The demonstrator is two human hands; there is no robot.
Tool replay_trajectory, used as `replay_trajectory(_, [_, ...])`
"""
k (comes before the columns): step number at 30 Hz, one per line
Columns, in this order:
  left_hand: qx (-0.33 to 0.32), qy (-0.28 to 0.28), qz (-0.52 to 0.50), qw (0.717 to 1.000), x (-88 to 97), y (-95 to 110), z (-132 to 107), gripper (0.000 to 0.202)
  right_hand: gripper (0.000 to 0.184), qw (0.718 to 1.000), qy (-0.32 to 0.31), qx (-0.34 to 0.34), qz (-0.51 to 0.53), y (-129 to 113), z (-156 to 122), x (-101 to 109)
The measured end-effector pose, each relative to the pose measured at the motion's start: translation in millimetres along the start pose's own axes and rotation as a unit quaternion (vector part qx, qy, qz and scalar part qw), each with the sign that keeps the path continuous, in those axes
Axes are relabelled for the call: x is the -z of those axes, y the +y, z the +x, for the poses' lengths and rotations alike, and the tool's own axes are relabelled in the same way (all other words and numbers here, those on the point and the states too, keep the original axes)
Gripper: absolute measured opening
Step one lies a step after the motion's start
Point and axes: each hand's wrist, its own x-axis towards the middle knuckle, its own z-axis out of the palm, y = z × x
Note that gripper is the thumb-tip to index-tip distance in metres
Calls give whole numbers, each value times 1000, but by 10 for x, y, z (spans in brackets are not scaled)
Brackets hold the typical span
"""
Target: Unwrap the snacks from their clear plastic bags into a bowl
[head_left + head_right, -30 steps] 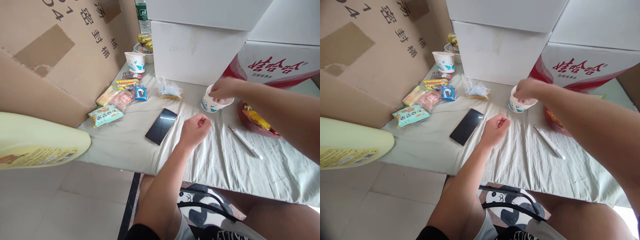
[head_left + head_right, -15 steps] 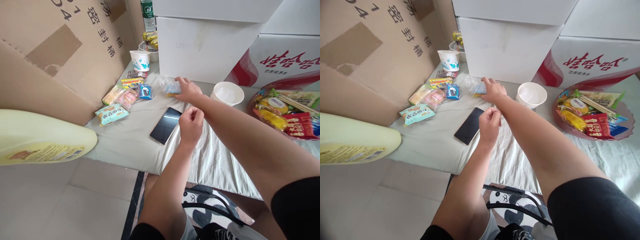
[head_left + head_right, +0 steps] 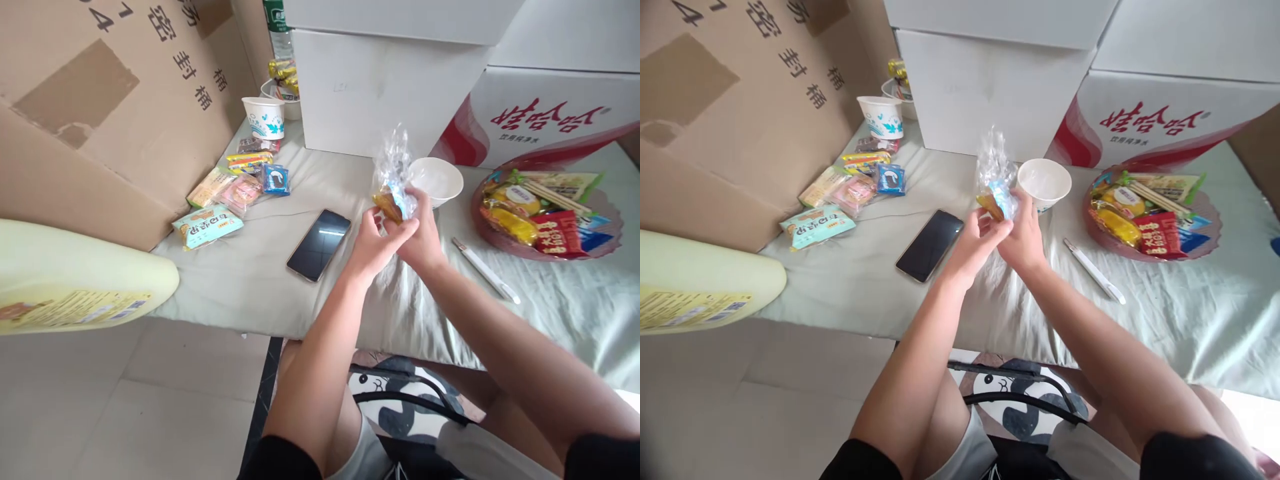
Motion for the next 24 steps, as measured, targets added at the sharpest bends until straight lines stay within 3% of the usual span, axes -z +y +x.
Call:
replay_trajectory(3, [50,-101,19,993,-112,-120,-37,63,65,1000,26,14,-4,161,-422,171])
replay_trajectory(6, [48,-138,-22,989,-210,-171,-71,60,75,996,8,77,51,303,-723,416])
replay_trajectory(9, [66,-182,-39,980,-237,-163,-84,60,69,984,-3,99,146,520,-871,710])
replay_trajectory(12, [91,-251,15,964,-230,-189,-77,65,64,967,-16,35,253,808,-884,891])
replay_trajectory(17, [155,-356,124,913,-274,-339,-69,73,74,916,-135,-49,373,1075,-778,929])
replay_trajectory(20, [164,-361,167,903,-315,-403,-80,89,69,918,-172,-20,358,1060,-714,959])
replay_trajectory(24, [97,-352,215,906,-356,-447,-102,100,54,950,-130,91,270,1032,-689,1019])
